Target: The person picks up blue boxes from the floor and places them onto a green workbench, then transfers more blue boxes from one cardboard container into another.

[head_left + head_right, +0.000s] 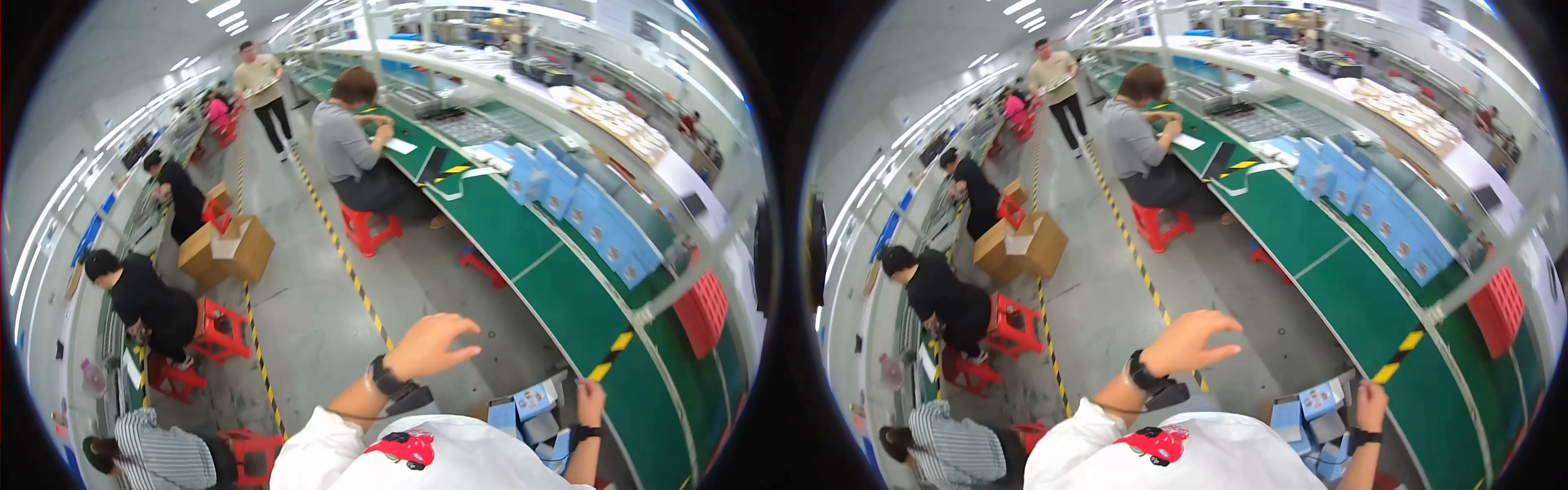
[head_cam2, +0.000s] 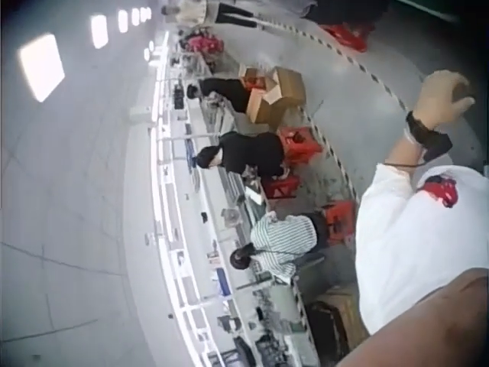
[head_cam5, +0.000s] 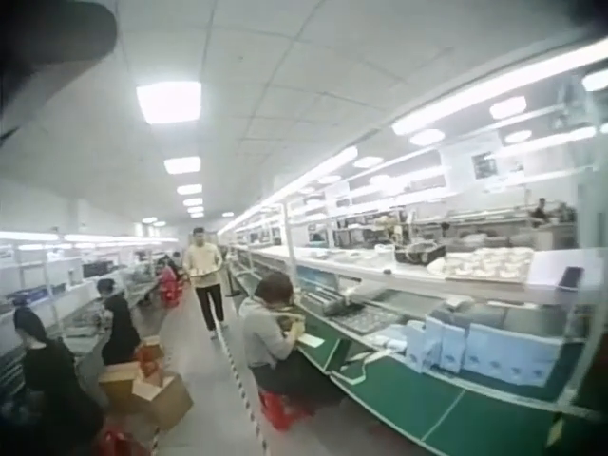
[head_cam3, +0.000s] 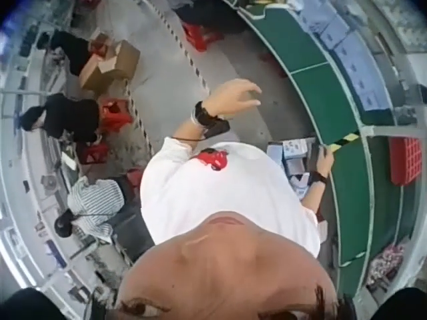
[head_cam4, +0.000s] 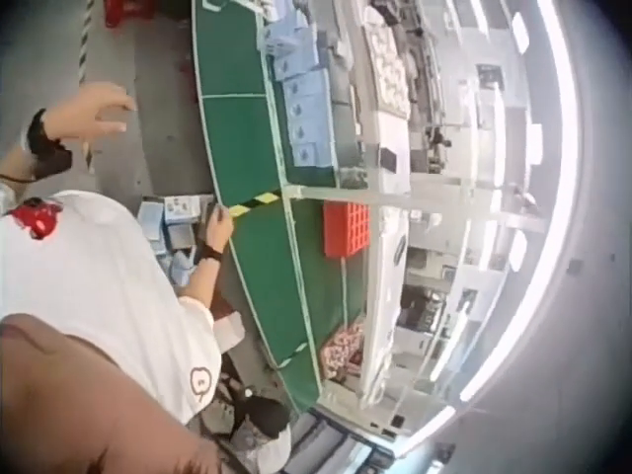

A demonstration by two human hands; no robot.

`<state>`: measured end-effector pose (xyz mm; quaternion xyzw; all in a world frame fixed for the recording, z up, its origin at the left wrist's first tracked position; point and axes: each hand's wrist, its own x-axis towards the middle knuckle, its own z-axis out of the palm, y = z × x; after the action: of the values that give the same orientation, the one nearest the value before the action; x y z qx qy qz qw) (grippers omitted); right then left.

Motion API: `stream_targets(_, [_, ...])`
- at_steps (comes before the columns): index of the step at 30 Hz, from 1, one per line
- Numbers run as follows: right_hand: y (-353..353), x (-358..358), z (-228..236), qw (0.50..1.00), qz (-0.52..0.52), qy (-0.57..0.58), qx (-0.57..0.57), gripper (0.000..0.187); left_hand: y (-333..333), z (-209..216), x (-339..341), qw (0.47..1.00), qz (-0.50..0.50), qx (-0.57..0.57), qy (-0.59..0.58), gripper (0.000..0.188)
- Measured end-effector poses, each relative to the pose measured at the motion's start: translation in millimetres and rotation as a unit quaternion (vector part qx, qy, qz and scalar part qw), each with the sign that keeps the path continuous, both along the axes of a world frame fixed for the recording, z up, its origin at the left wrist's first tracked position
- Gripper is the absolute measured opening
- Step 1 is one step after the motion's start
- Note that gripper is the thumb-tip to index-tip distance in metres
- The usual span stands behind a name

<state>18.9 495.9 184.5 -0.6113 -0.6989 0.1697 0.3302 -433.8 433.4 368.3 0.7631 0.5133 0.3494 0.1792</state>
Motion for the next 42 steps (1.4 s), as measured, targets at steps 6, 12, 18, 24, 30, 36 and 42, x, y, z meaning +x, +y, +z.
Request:
stream_targets(6, [236.0, 17.6, 101.9, 0.967, -0.053, -0.114, 0.222, 0.023, 203.8, -15.8, -41.2, 0.999, 0.037, 0.026, 0.019, 0.03])
stream_targets(12, [419.7, 17.1, 122.9, 0.871, -0.216, -0.322, 0.3, 0.041, 470.4, -46.7, -69.4, 0.988, 0.064, 0.122, 0.066, 0.041])
stream_targets(18, [495.7, 74.6, 102.8, 0.866, -0.252, -0.378, 0.207, 0.055, 667.3, -51.7, -68.5, 0.946, 0.074, 0.271, 0.163, 0.065])
stream_targets(24, [528.3, 64.9, 101.7, 0.93, -0.22, -0.287, 0.064, 0.046, 773.1, -54.2, -60.2, 0.949, -0.043, 0.192, 0.248, 0.067])
stream_targets(30, [509.6, 58.9, 97.0, 0.909, -0.174, -0.374, 0.061, 0.03, 771.5, -55.1, -40.8, 0.968, -0.106, 0.116, 0.196, 0.056])
stream_targets(36, [470.6, 7.9, 138.9, 0.93, -0.154, -0.317, 0.103, 0.019, 775.6, -38.9, 1.9, 0.925, -0.222, 0.234, 0.201, 0.062])
stream_targets(42, [444.7, -23.7, 180.5, 0.917, -0.168, -0.294, 0.212, 0.017, 828.7, -55.7, 62.7, 0.939, -0.218, 0.124, 0.235, 0.063])
